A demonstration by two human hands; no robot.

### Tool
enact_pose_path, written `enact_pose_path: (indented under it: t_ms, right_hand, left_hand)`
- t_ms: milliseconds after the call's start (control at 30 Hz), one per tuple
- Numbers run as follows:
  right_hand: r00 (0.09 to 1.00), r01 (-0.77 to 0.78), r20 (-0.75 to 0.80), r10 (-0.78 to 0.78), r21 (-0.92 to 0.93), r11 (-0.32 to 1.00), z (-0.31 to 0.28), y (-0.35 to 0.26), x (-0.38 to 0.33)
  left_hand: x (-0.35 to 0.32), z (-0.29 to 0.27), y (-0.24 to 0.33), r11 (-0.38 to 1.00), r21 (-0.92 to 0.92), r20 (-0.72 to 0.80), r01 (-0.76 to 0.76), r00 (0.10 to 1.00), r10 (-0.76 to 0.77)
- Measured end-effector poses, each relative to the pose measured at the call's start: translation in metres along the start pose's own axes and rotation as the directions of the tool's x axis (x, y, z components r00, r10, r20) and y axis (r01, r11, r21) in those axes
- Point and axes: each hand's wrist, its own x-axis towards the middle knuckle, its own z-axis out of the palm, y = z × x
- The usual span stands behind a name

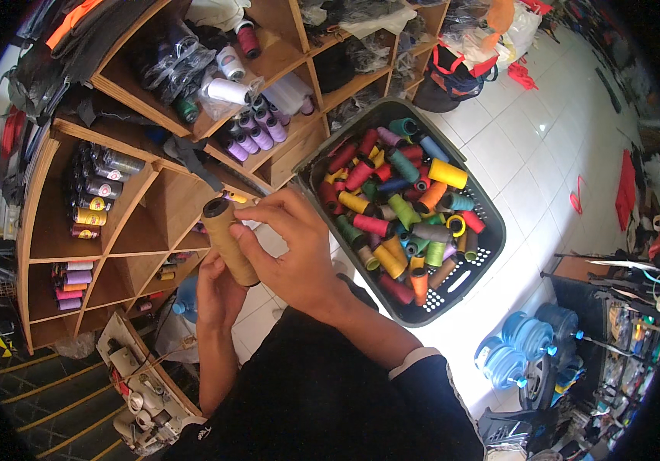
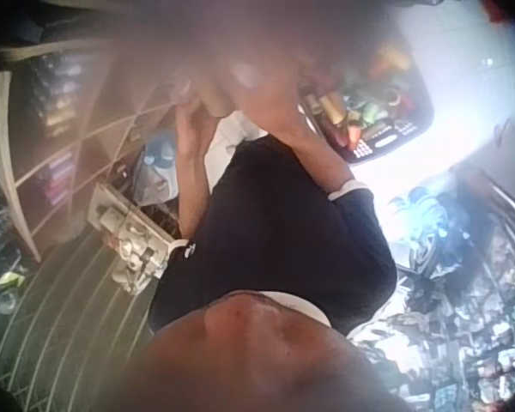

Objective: The person picks up thread spools from a black plastic basket on the floor, inspects them, and places them onto a wooden shelf. The person handles spools of various colors one at a time, moving them from the basket to the shelf.

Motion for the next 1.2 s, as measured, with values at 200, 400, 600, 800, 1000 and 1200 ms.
enact_pose_path:
  t_ms: [200,400,600,800,1000,1200]
  right_hand:
    - [0.999,0.051,-0.001,-0.052,-0.017,0.999,-0.010,0.008,0.000]
    - [0.994,-0.110,0.006,0.110,0.135,0.985,-0.025,0.046,0.000]
    - [0.954,-0.301,-0.134,0.270,-0.451,0.840,-0.075,0.250,-0.019]
    - [0.936,-0.346,-0.216,0.279,-0.718,0.604,-0.114,0.288,-0.052]
    - [0.868,-0.496,-0.135,0.478,-0.286,0.820,-0.083,0.197,-0.033]
    - [0.916,-0.280,0.325,0.235,0.099,0.955,-0.017,0.047,-0.020]
  left_hand:
    - [0.002,0.004,-0.006,0.995,0.096,-0.016,-0.015,1.000,0.017]
    - [0.005,-0.009,-0.010,0.999,-0.041,0.045,0.018,0.999,-0.016]
    - [0.003,-0.004,-0.004,0.979,-0.205,-0.028,0.005,1.000,-0.011]
    - [-0.002,-0.024,0.003,0.959,-0.282,-0.033,-0.007,0.999,-0.003]
    - [-0.001,-0.025,0.004,0.965,-0.260,0.003,-0.037,0.999,0.039]
    - [0.007,-0.020,0.004,0.974,-0.227,0.068,0.000,0.998,0.016]
